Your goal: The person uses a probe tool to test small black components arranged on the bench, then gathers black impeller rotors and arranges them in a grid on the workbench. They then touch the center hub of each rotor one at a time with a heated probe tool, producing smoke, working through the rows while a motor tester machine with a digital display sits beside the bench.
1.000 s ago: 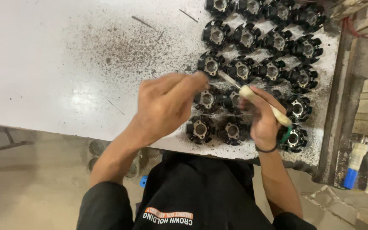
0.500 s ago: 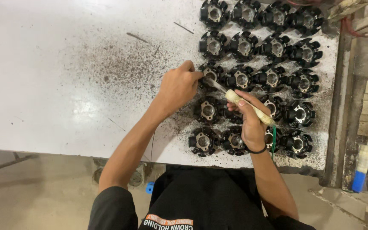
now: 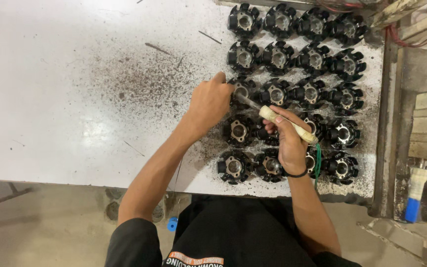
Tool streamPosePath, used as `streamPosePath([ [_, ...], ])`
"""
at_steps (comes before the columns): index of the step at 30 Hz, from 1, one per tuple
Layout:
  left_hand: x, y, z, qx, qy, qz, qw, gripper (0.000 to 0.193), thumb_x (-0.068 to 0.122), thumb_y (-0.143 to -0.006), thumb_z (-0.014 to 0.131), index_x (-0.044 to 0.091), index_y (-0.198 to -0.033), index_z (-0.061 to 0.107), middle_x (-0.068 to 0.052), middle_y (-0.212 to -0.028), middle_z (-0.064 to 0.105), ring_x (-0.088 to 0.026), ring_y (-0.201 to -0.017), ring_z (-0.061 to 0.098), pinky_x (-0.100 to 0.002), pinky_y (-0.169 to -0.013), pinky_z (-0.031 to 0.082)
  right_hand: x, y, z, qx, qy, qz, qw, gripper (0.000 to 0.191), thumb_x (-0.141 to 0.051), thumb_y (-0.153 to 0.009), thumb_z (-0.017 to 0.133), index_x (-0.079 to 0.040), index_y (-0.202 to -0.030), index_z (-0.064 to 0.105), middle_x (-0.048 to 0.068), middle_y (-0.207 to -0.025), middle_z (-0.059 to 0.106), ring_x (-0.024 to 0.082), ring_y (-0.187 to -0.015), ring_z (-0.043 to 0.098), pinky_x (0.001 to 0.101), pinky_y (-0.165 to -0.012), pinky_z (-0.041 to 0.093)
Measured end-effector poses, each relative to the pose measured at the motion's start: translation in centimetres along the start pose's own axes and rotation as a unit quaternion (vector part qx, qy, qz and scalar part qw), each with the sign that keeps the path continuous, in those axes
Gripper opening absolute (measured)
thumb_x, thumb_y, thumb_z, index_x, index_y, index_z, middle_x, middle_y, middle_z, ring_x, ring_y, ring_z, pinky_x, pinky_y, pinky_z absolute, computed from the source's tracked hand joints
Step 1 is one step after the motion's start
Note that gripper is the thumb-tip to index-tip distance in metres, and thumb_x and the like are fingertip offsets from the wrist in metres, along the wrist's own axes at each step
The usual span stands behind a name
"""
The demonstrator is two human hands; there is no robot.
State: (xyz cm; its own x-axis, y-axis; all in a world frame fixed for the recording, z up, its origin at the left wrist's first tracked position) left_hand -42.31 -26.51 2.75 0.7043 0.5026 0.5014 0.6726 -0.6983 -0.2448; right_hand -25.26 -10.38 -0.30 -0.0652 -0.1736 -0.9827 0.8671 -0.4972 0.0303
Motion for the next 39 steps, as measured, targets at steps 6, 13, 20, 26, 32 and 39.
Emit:
streamPosePath([
  [6,-0.2,0.4,0.3,0.010,0.021,0.007,1.000,0.009,0.004,-0.083,0.066,0.002,-0.081,0.075,-0.018,-0.094,0.066,-0.038,-0.069,0.070,-0.049,-0.065,0.057,0.1,0.0,-0.2,0.005,-0.030,-0.012,0.999,0.032,-0.008,-0.101,0.057,0.009,-0.127,0.067,0.019,-0.108,0.074,0.021,-0.090,0.071,0.0310,-0.079,0.057],
  [13,-0.6,0.8,0.9,0.023,0.017,0.012,1.000,0.015,0.001,-0.084,0.063,0.002,-0.089,0.078,-0.015,-0.090,0.067,-0.033,-0.061,0.068,-0.046,-0.058,0.056,0.2,0.0,-0.1,-0.004,-0.035,-0.021,0.999,0.032,-0.007,-0.102,0.057,0.010,-0.129,0.067,0.021,-0.109,0.074,0.022,-0.090,0.072,0.0324,-0.081,0.058],
  [20,-1.4,0.9,1.7,-0.005,0.027,-0.002,1.000,0.019,0.000,-0.087,0.060,0.000,-0.095,0.077,-0.016,-0.090,0.068,-0.028,-0.054,0.067,-0.041,-0.045,0.053,0.2,-0.1,-0.2,-0.007,-0.024,-0.036,0.999,0.031,-0.006,-0.103,0.057,0.009,-0.129,0.067,0.020,-0.111,0.074,0.022,-0.092,0.072,0.0320,-0.081,0.058],
  [26,-0.8,0.2,1.6,0.000,-0.036,0.034,0.999,0.017,0.002,-0.082,0.063,0.000,-0.093,0.076,-0.019,-0.090,0.068,-0.032,-0.064,0.069,-0.044,-0.058,0.057,-0.8,0.1,0.3,-0.029,-0.018,-0.030,0.999,0.031,-0.006,-0.103,0.057,0.008,-0.129,0.067,0.020,-0.110,0.074,0.021,-0.092,0.072,0.0319,-0.081,0.059],
  [32,4.0,0.6,-5.8,-0.016,-0.011,0.070,0.997,0.009,0.007,-0.089,0.065,0.003,-0.095,0.070,-0.018,-0.073,0.068,-0.034,-0.058,0.067,-0.047,-0.052,0.054,-6.3,-2.6,-2.1,-0.035,-0.005,-0.130,0.991,0.029,-0.009,-0.103,0.057,0.005,-0.126,0.069,0.018,-0.108,0.076,0.021,-0.088,0.074,0.0321,-0.076,0.061],
  [39,4.1,-5.6,-11.1,0.261,0.012,0.115,0.958,0.015,0.000,-0.092,0.067,0.006,-0.106,0.069,-0.009,-0.085,0.073,-0.029,-0.065,0.065,-0.042,-0.055,0.052,-2.8,-9.2,-0.2,-0.095,0.004,-0.098,0.991,0.028,-0.010,-0.106,0.060,0.005,-0.127,0.068,0.017,-0.108,0.075,0.021,-0.090,0.072,0.0329,-0.079,0.059],
])
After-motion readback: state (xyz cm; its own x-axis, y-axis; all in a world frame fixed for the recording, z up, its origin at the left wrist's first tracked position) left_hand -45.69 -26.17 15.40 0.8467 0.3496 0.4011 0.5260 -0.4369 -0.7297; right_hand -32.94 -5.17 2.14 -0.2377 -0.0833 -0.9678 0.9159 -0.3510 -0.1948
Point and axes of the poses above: each hand's wrist, its own y-axis away from the middle knuckle, its own z-axis out of the palm, x = y × z, the point moved 4 cm from there along -y, towards the middle knuckle
